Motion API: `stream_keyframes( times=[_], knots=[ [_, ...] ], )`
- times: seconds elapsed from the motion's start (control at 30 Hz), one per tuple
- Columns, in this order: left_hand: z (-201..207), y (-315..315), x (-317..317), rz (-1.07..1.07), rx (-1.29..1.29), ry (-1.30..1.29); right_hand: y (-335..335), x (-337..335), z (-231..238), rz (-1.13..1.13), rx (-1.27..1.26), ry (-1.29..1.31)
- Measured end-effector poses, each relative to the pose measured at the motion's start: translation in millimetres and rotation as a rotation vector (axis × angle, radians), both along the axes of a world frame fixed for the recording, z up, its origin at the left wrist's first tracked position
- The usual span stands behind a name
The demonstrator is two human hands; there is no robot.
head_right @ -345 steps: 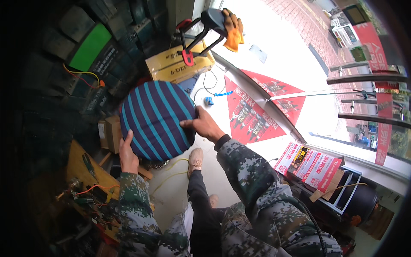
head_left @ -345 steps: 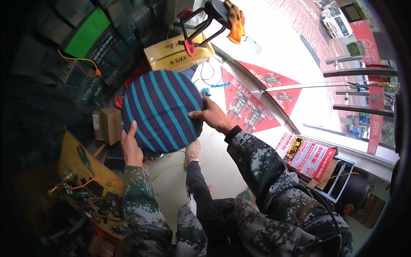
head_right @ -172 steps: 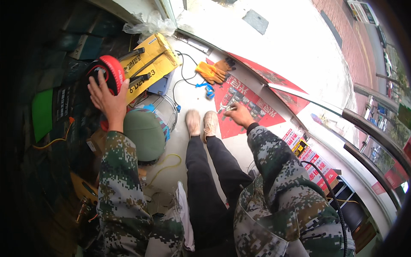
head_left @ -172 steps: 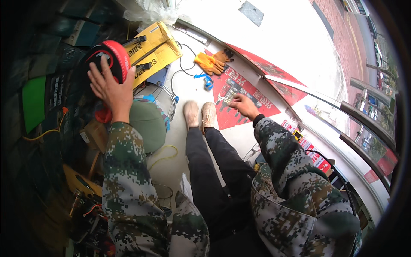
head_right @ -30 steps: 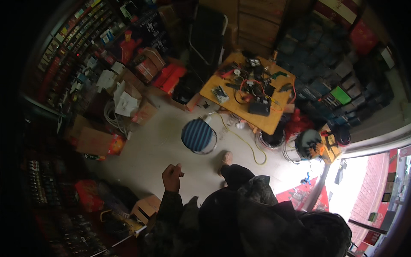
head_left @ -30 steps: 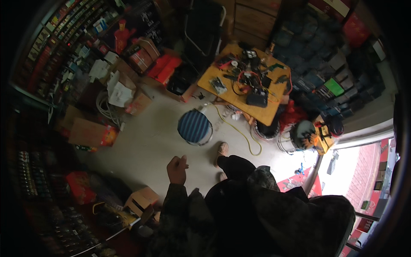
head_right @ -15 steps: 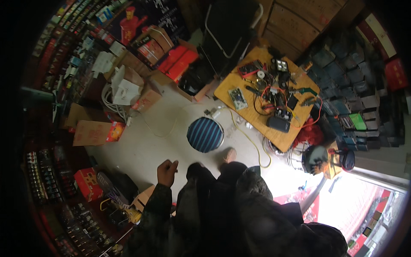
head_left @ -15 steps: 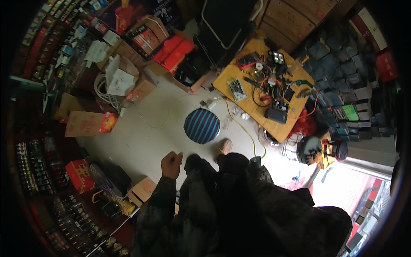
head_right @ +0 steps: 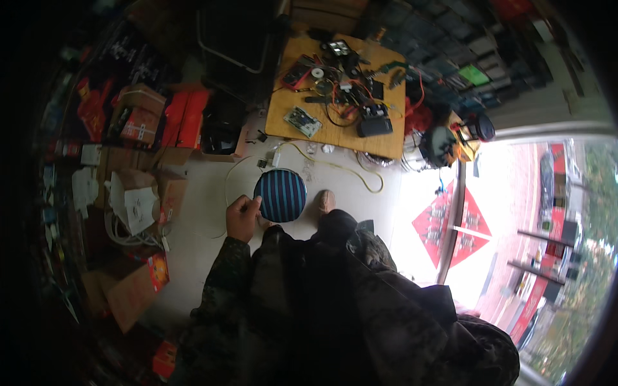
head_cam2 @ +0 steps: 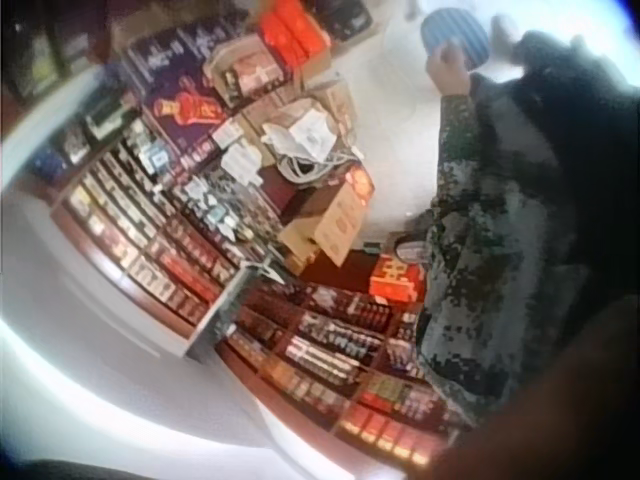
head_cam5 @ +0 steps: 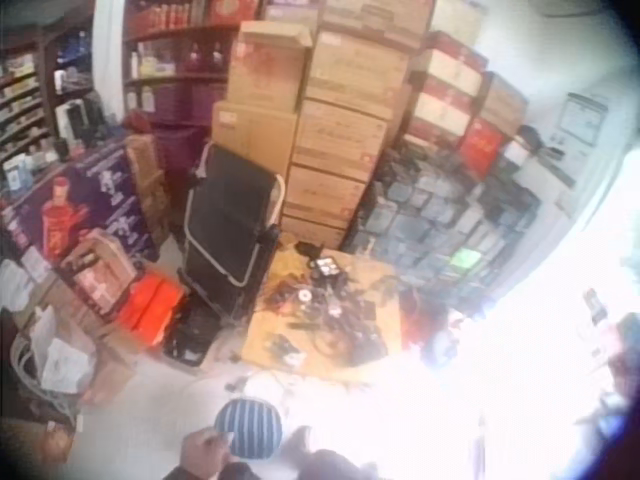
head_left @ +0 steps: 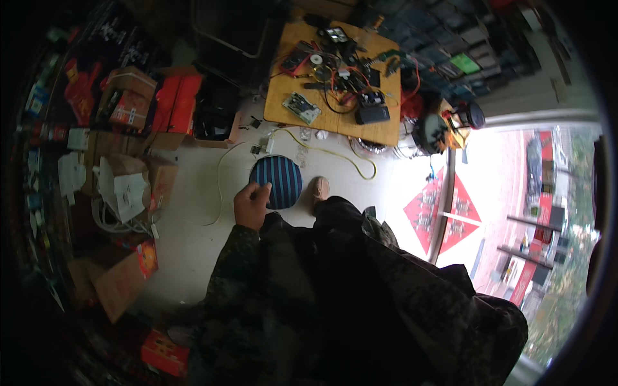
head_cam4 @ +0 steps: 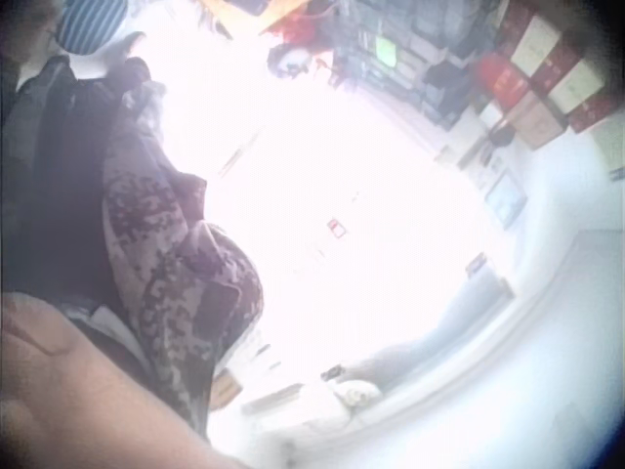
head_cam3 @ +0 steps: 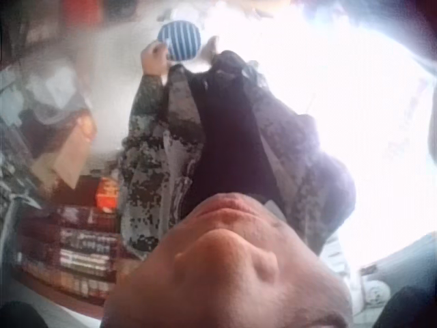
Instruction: The person retrieves a small electronic circuit board from a cluttered box, moves to a workbench, and uses a multimeter to test the board. They probe various points on the circuit board with the multimeter leads while seated.
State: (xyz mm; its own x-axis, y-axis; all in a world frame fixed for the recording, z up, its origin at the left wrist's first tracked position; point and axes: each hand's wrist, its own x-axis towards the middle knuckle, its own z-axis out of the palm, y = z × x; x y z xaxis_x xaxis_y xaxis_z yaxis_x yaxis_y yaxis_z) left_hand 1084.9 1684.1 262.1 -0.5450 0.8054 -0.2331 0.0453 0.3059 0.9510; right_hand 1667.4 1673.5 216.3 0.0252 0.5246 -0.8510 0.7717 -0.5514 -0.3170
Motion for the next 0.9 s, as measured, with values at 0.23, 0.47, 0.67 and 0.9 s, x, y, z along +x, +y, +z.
stream_keyframes(
  times=[0.23, 0.47, 0.67, 0.9],
  knots=[
    [2.5, -22.0, -64.9, -0.298, -0.109, 0.021, -70.1, -35.1, 21.4, -0.134, 0.045, -0.024],
    [-3.0, -18.5, -92.4, -0.368, -0.093, 0.042, -124.3, -30.8, 23.4, -0.269, 0.035, -0.015],
    [-3.5, -11.1, -103.0, -0.388, -0.075, 0.08, -134.4, 60.9, 17.1, -0.42, 0.205, 0.13],
    [-7.5, -16.8, -105.9, -0.327, -0.075, -0.035, -91.2, 182.2, -3.8, -0.582, 0.535, 0.045]
  ],
)
